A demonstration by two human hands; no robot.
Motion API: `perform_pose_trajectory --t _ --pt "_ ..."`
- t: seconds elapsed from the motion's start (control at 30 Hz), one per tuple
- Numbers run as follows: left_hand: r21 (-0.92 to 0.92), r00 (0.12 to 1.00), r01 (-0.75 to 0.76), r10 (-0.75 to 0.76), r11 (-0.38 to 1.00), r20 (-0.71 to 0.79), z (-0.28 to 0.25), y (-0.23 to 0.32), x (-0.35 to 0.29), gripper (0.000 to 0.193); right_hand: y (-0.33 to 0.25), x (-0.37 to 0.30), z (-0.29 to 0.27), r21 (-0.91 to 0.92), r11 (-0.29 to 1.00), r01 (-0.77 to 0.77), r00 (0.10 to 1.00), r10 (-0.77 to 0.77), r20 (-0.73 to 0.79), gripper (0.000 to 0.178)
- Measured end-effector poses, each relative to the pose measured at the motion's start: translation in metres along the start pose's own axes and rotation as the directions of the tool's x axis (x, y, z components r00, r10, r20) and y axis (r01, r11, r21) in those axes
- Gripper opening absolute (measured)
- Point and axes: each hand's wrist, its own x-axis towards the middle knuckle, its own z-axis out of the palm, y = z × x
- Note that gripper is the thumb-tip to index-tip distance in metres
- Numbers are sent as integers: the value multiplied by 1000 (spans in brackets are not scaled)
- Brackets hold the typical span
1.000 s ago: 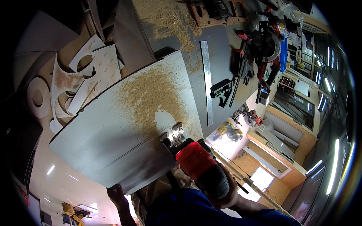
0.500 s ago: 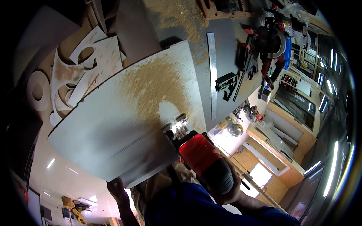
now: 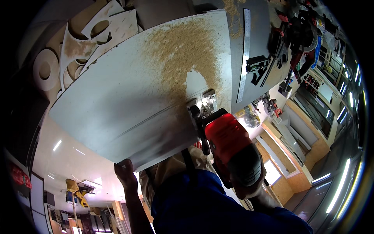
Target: The person uses a jigsaw to cut a straight line through a white board clamped to a workbench. After completing the cut, the person removes the clamp, sets the jigsaw down, and carries the cut piece to a nearby table.
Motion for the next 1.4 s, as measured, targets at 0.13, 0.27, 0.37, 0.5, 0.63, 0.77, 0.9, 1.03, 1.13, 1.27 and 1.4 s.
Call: perform_pose_trajectory --t 0.13,0.27,0.37,0.5,0.63,0.77,0.9,1.03,1.13,1.27,1.4 --pt "53 1000 1 0 999 -22 -3 -13 1 35 -5 3 -1 4 1000 10 1000 -10 8 90" --pt "18 1000 -22 22 1000 -8 1 -6 2 39 -9 6 -2 3 1000 11 1000 -11 4 89" --pt "17 999 -29 29 999 -17 2 -3 1 42 -13 8 -3 7 1000 18 1000 -18 14 88" --pt "7 1000 -24 24 1000 4 2 1 2 45 -12 12 -2 14 1000 25 1000 -25 15 87" --pt "8 995 -82 82 997 -48 10 5 4 44 -13 14 -1 14 1000 26 1000 -26 11 86" --pt "4 999 -48 48 999 -22 5 1 3 42 -18 14 -3 0 1000 16 1000 -16 11 86" --pt "-28 1000 -20 19 999 -19 8 9 2 39 -22 15 -2 -5 1000 4 1000 -4 3 85" --pt "-38 1000 26 -26 999 11 5 8 2 37 -24 16 -2 -5 1000 5 1000 -5 0 85" --pt "-58 998 -40 38 998 -42 9 4 2 37 -24 18 -3 -6 999 33 999 -33 6 85" --pt "-61 999 -12 9 998 -48 7 -4 1 38 -24 18 -4 0 999 42 999 -42 10 85" --pt "-58 999 -22 20 998 -41 10 8 2 40 -22 17 -4 -1 999 43 999 -43 7 85"
